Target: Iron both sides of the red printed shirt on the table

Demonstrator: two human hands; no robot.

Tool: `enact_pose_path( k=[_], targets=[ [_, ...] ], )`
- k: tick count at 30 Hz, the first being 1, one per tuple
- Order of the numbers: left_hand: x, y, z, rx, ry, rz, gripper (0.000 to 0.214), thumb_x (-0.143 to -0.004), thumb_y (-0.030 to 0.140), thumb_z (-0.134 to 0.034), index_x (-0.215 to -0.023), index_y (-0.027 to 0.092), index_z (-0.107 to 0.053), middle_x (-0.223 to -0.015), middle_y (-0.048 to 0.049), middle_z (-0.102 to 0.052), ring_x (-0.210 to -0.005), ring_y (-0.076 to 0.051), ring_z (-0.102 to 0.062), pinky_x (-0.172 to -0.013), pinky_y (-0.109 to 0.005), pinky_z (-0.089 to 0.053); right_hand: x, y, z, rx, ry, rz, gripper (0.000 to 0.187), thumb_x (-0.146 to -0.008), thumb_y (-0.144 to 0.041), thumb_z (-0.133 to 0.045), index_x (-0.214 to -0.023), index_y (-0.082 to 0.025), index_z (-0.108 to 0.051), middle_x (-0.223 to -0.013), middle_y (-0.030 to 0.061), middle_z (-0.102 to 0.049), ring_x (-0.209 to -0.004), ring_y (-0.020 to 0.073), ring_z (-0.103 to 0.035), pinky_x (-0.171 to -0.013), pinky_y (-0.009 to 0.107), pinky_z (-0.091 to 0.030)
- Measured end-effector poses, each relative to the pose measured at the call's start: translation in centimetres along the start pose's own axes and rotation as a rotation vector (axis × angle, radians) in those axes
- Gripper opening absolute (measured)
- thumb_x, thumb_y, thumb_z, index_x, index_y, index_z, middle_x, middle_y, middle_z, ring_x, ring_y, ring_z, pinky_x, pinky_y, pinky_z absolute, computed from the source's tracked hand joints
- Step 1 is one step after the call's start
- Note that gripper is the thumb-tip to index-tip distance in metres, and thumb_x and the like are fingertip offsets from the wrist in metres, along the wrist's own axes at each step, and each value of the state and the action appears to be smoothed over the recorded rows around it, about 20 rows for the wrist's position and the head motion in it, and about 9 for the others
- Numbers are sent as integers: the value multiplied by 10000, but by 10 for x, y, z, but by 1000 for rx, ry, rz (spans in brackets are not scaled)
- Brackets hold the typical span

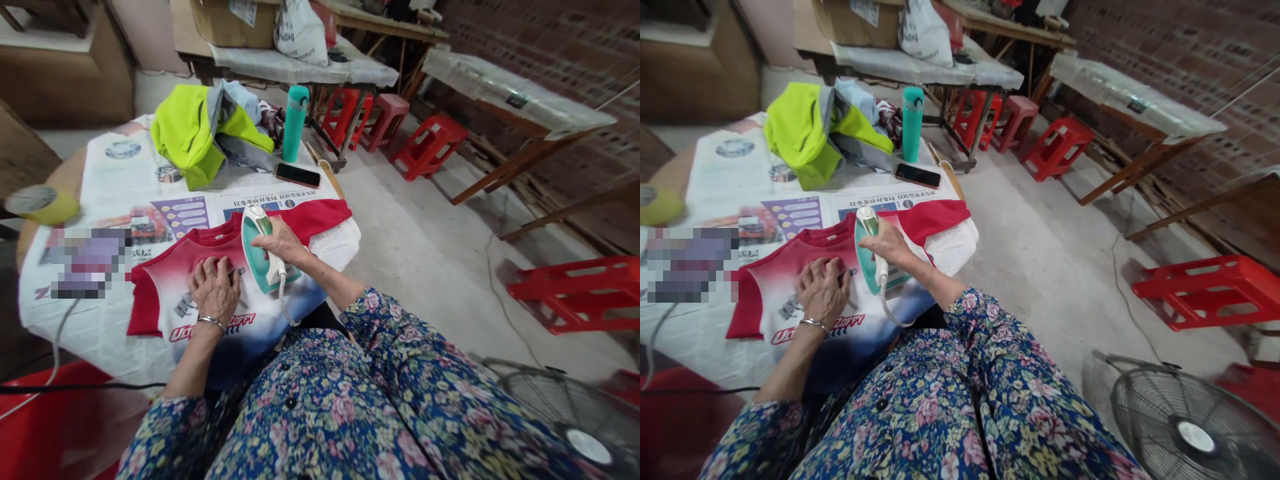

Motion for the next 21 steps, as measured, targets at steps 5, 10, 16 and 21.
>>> enact_pose_path(
  k=[5,10,16,21],
  targets=[
    [-5,2,-5,14,9,16,481,-1052,391,-542,-1394,124,-749,-1621,-295,-636,-1573,-474,-537,-1321,-684,-381,14,-6,-1,-25,19,-29,291,-894,-222,-719,-1128,-224,-547,-868,1,-658,-695,205,-691,-686,317,-551],
    [-6,-2,-7,25,21,-2,508,-1049,394,-534,-1434,126,-728,-1630,-299,-635,-1566,-472,-541,-1322,-696,-378,19,-6,0,-4,-38,-4,253,-902,-209,-681,-1115,-224,-546,-880,3,-665,-679,188,-687,-629,285,-535],
    [-7,-4,-7,43,41,5,488,-1037,406,-555,-1416,162,-740,-1611,-273,-656,-1556,-469,-551,-1317,-688,-384,22,-3,-4,-21,-108,81,232,-881,-202,-700,-1044,-240,-541,-806,-31,-640,-610,169,-648,-560,263,-515],
    [-7,-6,-6,55,31,5,505,-1039,437,-548,-1419,165,-740,-1615,-266,-658,-1539,-465,-565,-1315,-678,-389,26,1,-6,-12,-127,69,250,-858,-199,-717,-1022,-244,-534,-828,-45,-631,-600,144,-621,-559,253,-517]
  ],
)
Point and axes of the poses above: each hand's wrist, its own x-axis away from the middle knuckle, its own z-axis out of the back of the hand, y = z × x, the point moved 5 cm from there along -x, towards the middle knuckle
